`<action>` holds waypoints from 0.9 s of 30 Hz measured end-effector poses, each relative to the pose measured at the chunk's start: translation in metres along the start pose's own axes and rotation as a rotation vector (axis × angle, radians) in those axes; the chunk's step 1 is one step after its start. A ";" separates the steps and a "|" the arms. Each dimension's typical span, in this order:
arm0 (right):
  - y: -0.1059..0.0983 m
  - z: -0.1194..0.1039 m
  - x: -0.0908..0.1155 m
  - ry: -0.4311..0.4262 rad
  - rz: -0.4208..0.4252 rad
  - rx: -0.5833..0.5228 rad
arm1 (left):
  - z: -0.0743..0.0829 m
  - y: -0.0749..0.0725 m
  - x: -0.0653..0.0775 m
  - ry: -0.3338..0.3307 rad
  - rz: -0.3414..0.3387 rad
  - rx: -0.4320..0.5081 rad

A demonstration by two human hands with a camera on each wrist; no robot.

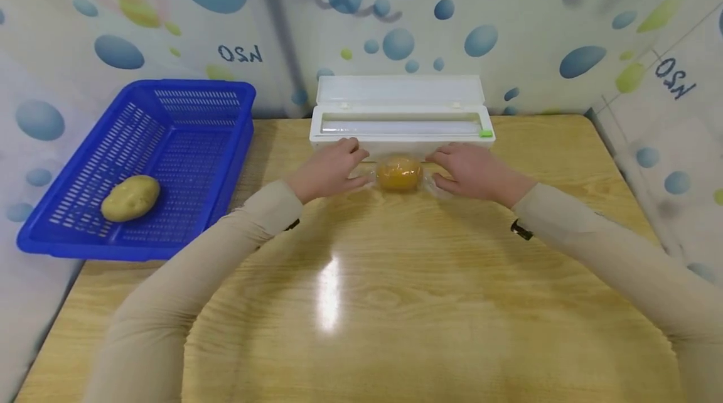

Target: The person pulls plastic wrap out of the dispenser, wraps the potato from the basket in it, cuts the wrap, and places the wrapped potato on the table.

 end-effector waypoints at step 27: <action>0.025 -0.044 0.003 -0.046 -0.031 0.195 | 0.015 0.024 -0.009 0.097 -0.195 -0.029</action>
Point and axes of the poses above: each hand's wrist, its own x-axis away from the middle knuckle, its own y-axis out of the palm, z = x × y, the point moved 7 cm from there along -x, towards the middle knuckle, and after that the axes turned 4 degrees about y, right-handed, at the moved point
